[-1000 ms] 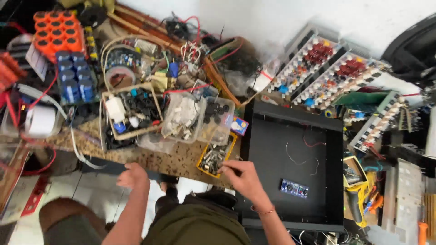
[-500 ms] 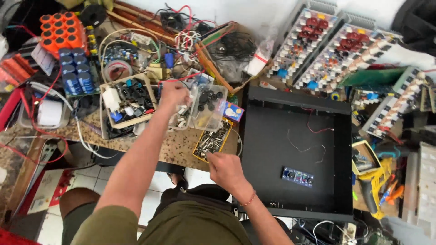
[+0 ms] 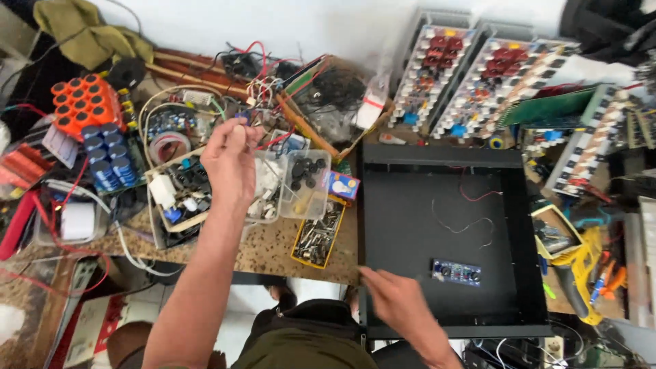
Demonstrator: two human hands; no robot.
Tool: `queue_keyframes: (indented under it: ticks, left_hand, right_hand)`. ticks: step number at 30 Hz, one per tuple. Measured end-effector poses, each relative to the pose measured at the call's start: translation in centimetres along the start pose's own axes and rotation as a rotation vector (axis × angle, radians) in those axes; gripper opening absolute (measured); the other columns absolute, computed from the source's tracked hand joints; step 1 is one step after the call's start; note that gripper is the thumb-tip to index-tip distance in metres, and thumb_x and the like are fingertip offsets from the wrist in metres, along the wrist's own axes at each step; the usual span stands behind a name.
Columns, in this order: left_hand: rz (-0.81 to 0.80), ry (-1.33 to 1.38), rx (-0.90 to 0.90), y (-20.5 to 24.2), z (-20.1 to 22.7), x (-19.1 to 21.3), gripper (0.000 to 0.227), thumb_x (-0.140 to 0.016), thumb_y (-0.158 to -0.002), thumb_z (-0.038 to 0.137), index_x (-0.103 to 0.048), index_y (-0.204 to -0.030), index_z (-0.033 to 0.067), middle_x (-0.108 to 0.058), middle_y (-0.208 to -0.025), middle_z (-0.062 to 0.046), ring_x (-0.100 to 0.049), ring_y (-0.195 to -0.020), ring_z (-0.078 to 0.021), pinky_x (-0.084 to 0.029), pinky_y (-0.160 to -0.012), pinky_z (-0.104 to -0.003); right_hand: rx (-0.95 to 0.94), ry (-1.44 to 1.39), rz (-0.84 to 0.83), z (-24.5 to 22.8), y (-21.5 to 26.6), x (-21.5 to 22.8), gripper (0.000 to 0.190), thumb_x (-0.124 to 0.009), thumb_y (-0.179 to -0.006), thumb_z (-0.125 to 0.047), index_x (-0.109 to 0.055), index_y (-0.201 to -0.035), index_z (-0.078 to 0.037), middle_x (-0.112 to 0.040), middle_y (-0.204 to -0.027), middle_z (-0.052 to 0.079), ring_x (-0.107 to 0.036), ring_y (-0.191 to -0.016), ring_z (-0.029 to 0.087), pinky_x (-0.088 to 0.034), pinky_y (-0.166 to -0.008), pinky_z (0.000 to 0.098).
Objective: The person picks up a white wire and uses green wire strippers to remove the insulation from the end. They then use scissors to trim the exposed wire ends.
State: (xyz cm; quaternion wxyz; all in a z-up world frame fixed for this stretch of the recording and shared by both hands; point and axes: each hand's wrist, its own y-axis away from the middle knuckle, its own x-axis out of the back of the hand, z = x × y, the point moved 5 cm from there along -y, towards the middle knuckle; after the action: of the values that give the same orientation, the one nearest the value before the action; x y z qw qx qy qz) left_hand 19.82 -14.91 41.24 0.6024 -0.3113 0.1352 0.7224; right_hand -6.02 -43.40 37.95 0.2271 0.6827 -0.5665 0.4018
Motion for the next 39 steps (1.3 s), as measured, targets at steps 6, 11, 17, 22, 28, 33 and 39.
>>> queue_keyframes:
  ticks: [6, 11, 17, 22, 28, 33, 39]
  left_hand:
    - [-0.07, -0.126, -0.044, 6.7, 6.1, -4.2, 0.018, -0.064, -0.1, -0.004, -0.073, -0.115, 0.0012, -0.074, -0.099, -0.015, -0.073, -0.087, -0.0233, -0.063, -0.094, -0.04]
    - [-0.186, -0.171, 0.06, 8.4, 5.6, -6.4, 0.022, -0.06, -0.102, -0.006, -0.072, -0.119, 0.0003, -0.076, -0.095, -0.016, -0.076, -0.086, -0.0257, -0.067, -0.09, -0.04]
    - [-0.179, -0.165, 0.189, 11.0, 1.5, -9.0, 0.018, -0.068, -0.098, -0.002, -0.072, -0.116, -0.0021, -0.075, -0.096, -0.021, -0.078, -0.075, -0.0351, -0.069, -0.068, -0.035]
    - [-0.255, -0.053, 0.326, 14.1, -2.3, -12.3, 0.032, -0.063, -0.098, -0.007, -0.065, -0.13, -0.0049, -0.074, -0.103, -0.022, -0.078, -0.079, -0.0371, -0.07, -0.075, -0.042]
    - [-0.152, -0.063, 0.381, 17.2, -5.2, -14.3, 0.043, -0.062, -0.098, -0.007, -0.059, -0.141, -0.0046, -0.074, -0.112, -0.019, -0.077, -0.083, -0.0353, -0.069, -0.08, -0.04]
    - [-0.022, -0.113, 0.326, 19.1, -5.2, -11.5, 0.045, -0.066, -0.094, -0.003, -0.062, -0.139, 0.0005, -0.073, -0.111, -0.013, -0.075, -0.085, -0.0364, -0.065, -0.084, -0.043]
    - [0.278, -0.312, 0.281, 19.7, -0.7, 4.6, 0.047, -0.066, -0.099, 0.017, -0.062, -0.145, 0.0153, -0.072, -0.128, 0.006, -0.072, -0.108, -0.0081, -0.059, -0.096, -0.023]
  right_hand:
    - [-0.146, -0.267, 0.0, 6.8, 5.8, -0.6, 0.027, -0.063, -0.094, -0.016, -0.075, -0.118, -0.012, -0.073, -0.076, -0.001, -0.063, -0.058, 0.014, -0.049, -0.057, 0.0298]
    - [-0.247, -0.297, -0.004, 11.6, 9.1, -1.7, 0.028, -0.06, -0.096, -0.015, -0.075, -0.12, -0.014, -0.069, -0.073, -0.002, -0.062, -0.059, 0.009, -0.047, -0.054, 0.0276]
    - [-0.317, -0.199, 0.157, 15.4, 13.8, 2.3, 0.032, -0.058, -0.095, -0.006, -0.076, -0.12, -0.016, -0.067, -0.072, -0.006, -0.051, -0.055, 0.009, -0.042, -0.053, 0.026]
    - [-0.445, -0.08, 0.052, 23.0, 20.1, 3.0, 0.045, -0.052, -0.095, -0.004, -0.068, -0.133, -0.021, -0.074, -0.08, -0.005, -0.064, -0.062, 0.013, -0.056, -0.063, 0.0335]
    - [-0.253, -0.022, 0.132, 23.4, 18.5, 7.2, 0.036, -0.062, -0.092, -0.002, -0.07, -0.124, -0.017, -0.072, -0.08, -0.003, -0.061, -0.059, 0.011, -0.052, -0.056, 0.0267]
    - [-0.045, 0.165, 0.057, 22.0, 13.8, 12.3, 0.024, -0.062, -0.095, -0.008, -0.071, -0.116, -0.012, -0.061, -0.073, 0.002, -0.049, -0.053, 0.023, -0.037, -0.05, 0.0396]
    - [0.216, 0.4, 0.013, 16.9, 8.9, 15.2, 0.049, -0.052, -0.078, 0.013, -0.068, -0.118, -0.009, -0.05, -0.076, 0.001, -0.048, -0.067, 0.022, -0.037, -0.066, 0.0367]
